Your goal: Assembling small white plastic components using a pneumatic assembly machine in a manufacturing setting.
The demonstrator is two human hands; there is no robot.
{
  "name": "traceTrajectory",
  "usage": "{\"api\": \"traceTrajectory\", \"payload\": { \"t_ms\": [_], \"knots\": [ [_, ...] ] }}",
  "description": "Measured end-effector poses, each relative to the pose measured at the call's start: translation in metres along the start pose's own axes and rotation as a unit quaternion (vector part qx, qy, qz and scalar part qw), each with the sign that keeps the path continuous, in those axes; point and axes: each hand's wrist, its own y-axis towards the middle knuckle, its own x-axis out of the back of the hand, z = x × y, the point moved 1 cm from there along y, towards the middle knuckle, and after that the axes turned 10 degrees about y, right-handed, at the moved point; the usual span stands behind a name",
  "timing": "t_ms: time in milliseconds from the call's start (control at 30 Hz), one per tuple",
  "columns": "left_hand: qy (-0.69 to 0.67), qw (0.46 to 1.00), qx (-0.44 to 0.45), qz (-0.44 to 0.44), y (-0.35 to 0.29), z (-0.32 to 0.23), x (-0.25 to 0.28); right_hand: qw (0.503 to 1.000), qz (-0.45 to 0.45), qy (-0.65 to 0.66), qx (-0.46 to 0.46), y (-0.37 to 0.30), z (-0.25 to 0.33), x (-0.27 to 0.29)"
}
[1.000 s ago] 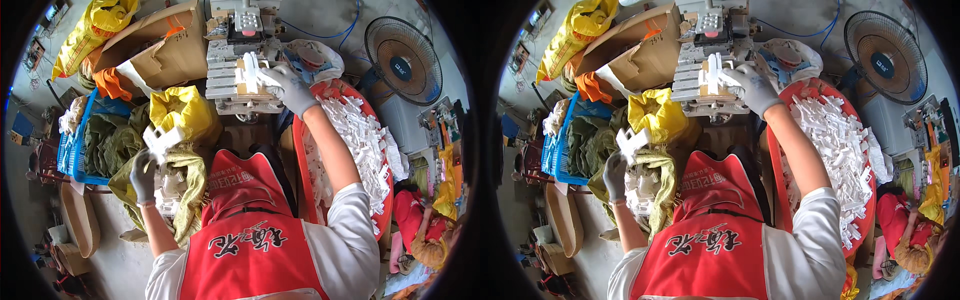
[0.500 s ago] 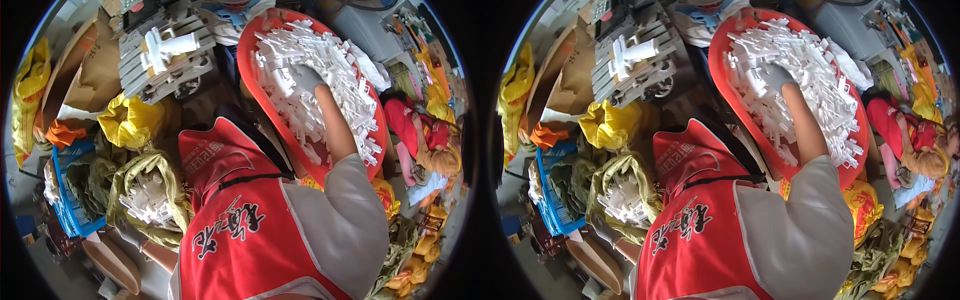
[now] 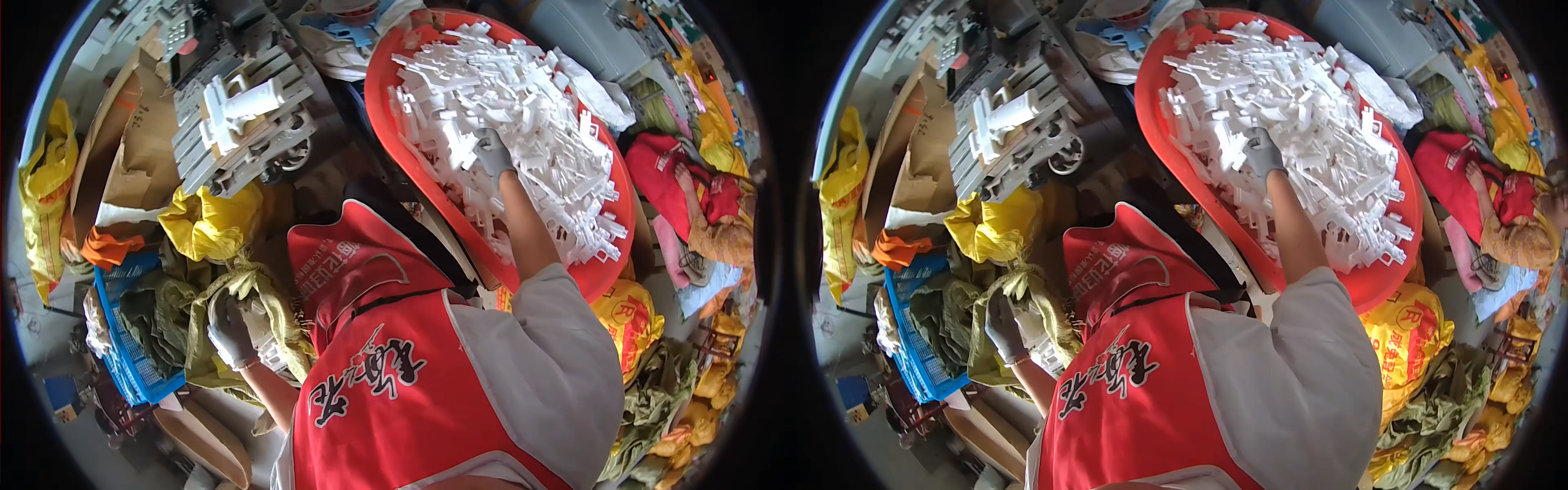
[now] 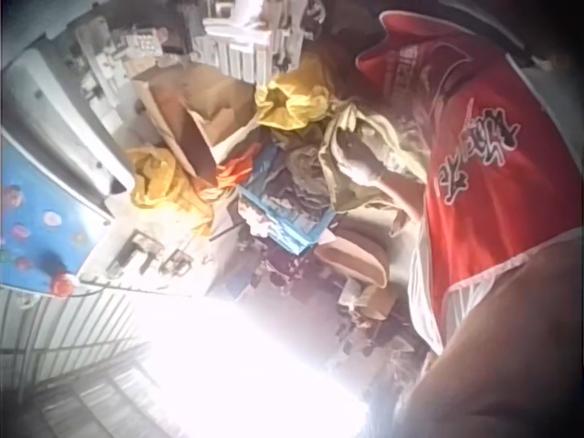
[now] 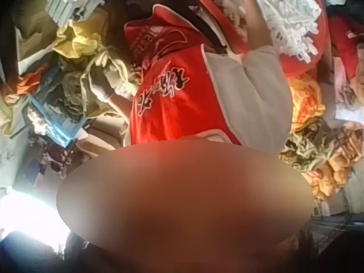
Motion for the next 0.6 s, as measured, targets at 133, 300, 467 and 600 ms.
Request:
{"api": "traceTrajectory", "payload": {
  "t_ms": [133,300,467,600],
  "knots": [
    [-0.019,0.999,0.019,0.022,0.007,0.011,-0.009,0.992,0.039,-0.077,0.093,-0.051,-0.095,0.066],
    [0.034,0.995,0.072,0.053,0.006,-0.004,-0.003,0.929,0.106,-0.35,-0.05,-0.094,0.028,0.065],
    [-0.026,0.999,-0.001,0.03,0.021,-0.028,-0.002,0.816,0.129,-0.505,0.251,-0.042,0.061,0.034],
    [0.002,0.995,-0.096,-0.016,0.033,-0.039,-0.005,0.693,0.291,-0.589,0.299,-0.007,0.027,0.027]
  ]
}}
